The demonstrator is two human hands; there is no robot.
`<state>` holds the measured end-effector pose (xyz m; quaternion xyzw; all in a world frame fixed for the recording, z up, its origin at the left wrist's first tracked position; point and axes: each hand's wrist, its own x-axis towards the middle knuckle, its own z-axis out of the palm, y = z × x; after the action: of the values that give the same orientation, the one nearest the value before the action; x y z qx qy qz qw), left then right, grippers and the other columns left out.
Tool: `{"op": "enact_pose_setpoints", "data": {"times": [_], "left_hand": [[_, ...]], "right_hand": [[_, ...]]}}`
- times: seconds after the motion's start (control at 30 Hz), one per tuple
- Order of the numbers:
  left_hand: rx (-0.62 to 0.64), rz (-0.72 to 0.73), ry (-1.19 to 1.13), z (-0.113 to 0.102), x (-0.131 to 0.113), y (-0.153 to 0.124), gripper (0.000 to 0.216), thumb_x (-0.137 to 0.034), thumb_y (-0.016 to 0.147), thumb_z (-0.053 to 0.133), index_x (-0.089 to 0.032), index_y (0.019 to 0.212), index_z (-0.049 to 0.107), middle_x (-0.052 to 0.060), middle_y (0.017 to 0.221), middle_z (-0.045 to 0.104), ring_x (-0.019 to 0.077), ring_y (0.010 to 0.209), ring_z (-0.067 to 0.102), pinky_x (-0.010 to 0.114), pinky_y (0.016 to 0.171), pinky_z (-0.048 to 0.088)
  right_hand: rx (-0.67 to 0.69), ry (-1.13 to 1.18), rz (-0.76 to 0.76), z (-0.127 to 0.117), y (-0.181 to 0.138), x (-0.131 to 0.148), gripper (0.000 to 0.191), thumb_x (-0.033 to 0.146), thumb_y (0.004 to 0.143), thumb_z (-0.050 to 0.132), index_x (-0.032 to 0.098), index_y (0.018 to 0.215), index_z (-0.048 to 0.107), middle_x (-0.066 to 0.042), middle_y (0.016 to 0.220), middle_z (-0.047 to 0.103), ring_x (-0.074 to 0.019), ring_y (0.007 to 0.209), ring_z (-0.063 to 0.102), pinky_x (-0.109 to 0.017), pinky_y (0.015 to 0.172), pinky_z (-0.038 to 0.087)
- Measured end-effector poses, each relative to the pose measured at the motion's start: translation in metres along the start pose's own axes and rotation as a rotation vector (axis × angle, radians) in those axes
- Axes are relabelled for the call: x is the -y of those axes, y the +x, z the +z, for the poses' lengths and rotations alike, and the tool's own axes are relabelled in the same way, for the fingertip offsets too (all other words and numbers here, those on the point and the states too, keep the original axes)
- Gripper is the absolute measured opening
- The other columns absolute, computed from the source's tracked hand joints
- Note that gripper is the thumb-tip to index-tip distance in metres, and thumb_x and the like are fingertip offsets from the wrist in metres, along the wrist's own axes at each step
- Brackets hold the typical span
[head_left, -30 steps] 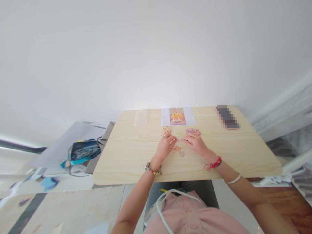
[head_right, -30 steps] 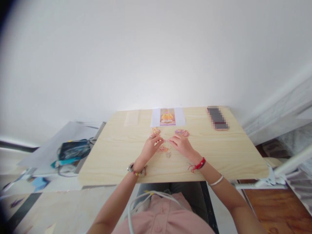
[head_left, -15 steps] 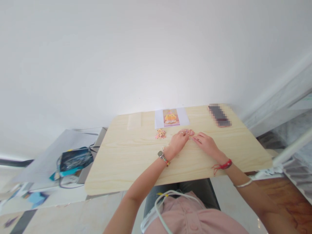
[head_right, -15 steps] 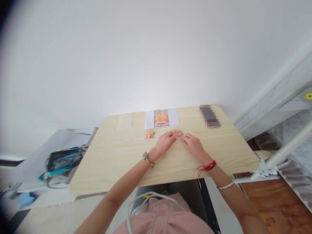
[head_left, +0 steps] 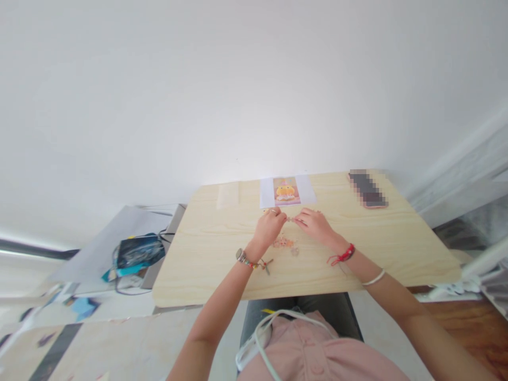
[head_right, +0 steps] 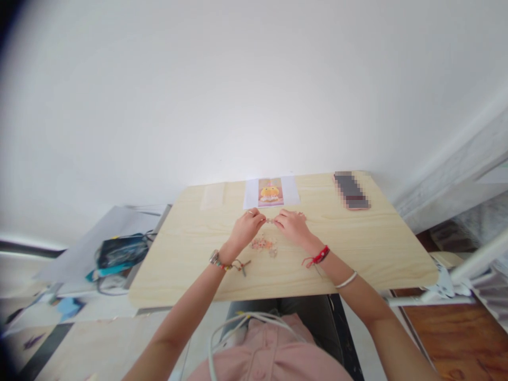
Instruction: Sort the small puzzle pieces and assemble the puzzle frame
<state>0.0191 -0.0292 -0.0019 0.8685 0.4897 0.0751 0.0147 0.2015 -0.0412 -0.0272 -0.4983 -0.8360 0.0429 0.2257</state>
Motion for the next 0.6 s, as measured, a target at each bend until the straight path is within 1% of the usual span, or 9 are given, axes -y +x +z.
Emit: {"op": "enact_pose_setpoints", "data": {"times": [0.07, 0.17, 0.27, 0.33, 0.43, 0.6], "left_hand": [[-0.001, -0.069, -0.011, -0.003, 0.013, -0.004, 0.021, -0.025, 0.088, 0.039, -0.019, 0.088, 0.059, 0.005, 0.090, 0.053, 0.0153, 0.085, 0.050, 0.023, 0.065, 0.040], [0.002, -0.158, -0.025, -0.003, 0.028, -0.008, 0.023, -0.027, 0.088, 0.038, -0.020, 0.088, 0.060, 0.005, 0.092, 0.053, 0.0146, 0.086, 0.051, 0.022, 0.066, 0.039], [0.002, -0.229, -0.014, -0.001, 0.037, -0.009, 0.024, -0.027, 0.088, 0.037, -0.020, 0.088, 0.060, 0.005, 0.092, 0.053, 0.0150, 0.087, 0.051, 0.022, 0.064, 0.039], [-0.006, -0.249, -0.016, 0.000, 0.039, -0.010, 0.023, -0.026, 0.088, 0.038, -0.019, 0.088, 0.060, 0.005, 0.092, 0.053, 0.0152, 0.086, 0.052, 0.022, 0.064, 0.039], [-0.025, -0.246, -0.047, 0.001, 0.039, -0.016, 0.020, -0.026, 0.087, 0.041, -0.019, 0.088, 0.060, 0.005, 0.091, 0.053, 0.0148, 0.086, 0.052, 0.023, 0.067, 0.041], [-0.085, -0.232, -0.104, 0.004, 0.033, -0.037, 0.018, -0.026, 0.086, 0.043, -0.018, 0.089, 0.059, 0.005, 0.089, 0.054, 0.0145, 0.083, 0.053, 0.023, 0.070, 0.043]], "right_hand": [[0.034, 0.016, -0.015, 0.008, 0.016, 0.007, 0.022, 0.026, 0.086, 0.045, 0.018, 0.079, 0.064, -0.004, 0.079, 0.059, -0.0126, 0.069, 0.053, -0.024, 0.064, 0.039], [0.065, 0.070, -0.077, 0.020, 0.038, 0.014, 0.017, 0.021, 0.084, 0.048, 0.016, 0.079, 0.064, -0.004, 0.081, 0.058, -0.0125, 0.071, 0.053, -0.024, 0.065, 0.038], [0.094, 0.060, -0.100, 0.028, 0.054, 0.018, 0.018, 0.022, 0.084, 0.048, 0.015, 0.078, 0.063, -0.006, 0.082, 0.058, -0.0135, 0.072, 0.053, -0.024, 0.066, 0.038], [0.110, 0.023, -0.094, 0.030, 0.060, 0.020, 0.019, 0.022, 0.084, 0.048, 0.014, 0.075, 0.063, -0.007, 0.081, 0.057, -0.0142, 0.071, 0.053, -0.025, 0.064, 0.038], [0.119, 0.008, -0.104, 0.028, 0.059, 0.020, 0.018, 0.021, 0.084, 0.048, 0.014, 0.077, 0.063, -0.007, 0.083, 0.058, -0.0141, 0.071, 0.054, -0.025, 0.064, 0.038], [0.180, -0.035, -0.143, 0.023, 0.042, 0.017, 0.019, 0.022, 0.086, 0.045, 0.015, 0.082, 0.063, -0.006, 0.081, 0.058, -0.0140, 0.070, 0.054, -0.024, 0.063, 0.038]]}}
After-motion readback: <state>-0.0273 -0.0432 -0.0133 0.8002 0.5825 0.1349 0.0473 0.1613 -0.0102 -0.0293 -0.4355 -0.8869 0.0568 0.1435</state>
